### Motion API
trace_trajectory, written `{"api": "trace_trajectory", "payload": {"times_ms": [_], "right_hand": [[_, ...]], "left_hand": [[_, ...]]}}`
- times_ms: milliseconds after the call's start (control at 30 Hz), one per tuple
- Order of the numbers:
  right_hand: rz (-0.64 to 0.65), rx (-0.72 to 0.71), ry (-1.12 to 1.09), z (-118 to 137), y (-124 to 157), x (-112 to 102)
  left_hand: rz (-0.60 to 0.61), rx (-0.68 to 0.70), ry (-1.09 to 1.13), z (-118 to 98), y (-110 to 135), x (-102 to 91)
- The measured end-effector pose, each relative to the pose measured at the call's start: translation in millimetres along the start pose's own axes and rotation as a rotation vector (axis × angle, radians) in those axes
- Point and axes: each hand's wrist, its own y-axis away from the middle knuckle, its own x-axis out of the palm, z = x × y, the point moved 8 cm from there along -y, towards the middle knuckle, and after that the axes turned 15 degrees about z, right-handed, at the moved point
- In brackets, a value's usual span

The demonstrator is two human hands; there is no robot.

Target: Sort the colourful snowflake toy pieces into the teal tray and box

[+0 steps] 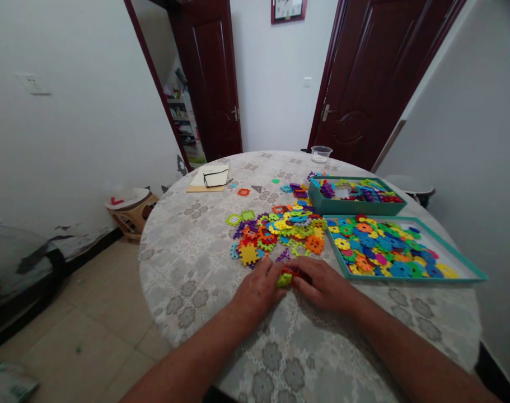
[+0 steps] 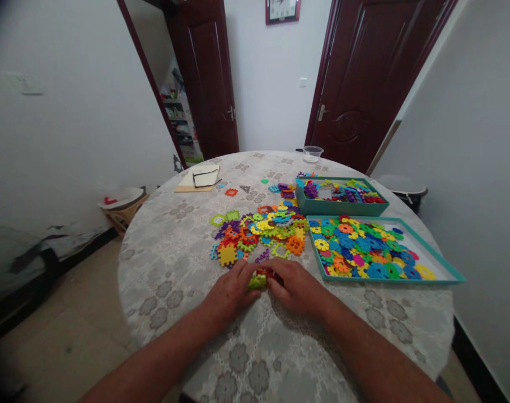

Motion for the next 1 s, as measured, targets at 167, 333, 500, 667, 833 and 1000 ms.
{"api": "trace_trajectory", "payload": {"times_ms": [167, 333, 500, 667, 833, 1000], "right_hand": [[0.04, -0.05, -0.002, 8, 1, 3], [0.103, -0.079, -0.061, 13, -2, 10], [0.098, -0.063, -0.063, 16, -8, 17], [0.049, 0.022, 0.019, 2, -8, 17], [0.039, 0.017, -0.019, -4, -5, 14], [0.08, 0.007, 0.0, 3, -6, 15]], "left_hand": [[-0.104, 0.09, 0.083, 10, 5, -1.6], [-0.102, 0.068, 0.053, 10, 1, -1.5], [-0.016, 0.09, 0.108, -6, -2, -4.8], [-0.021, 0.134, 0.096, -6, 11, -27.4], [-0.204, -0.027, -0.046, 28, 19, -64.9], [-0.218, -0.172, -0.166, 61, 13, -73.5]]}}
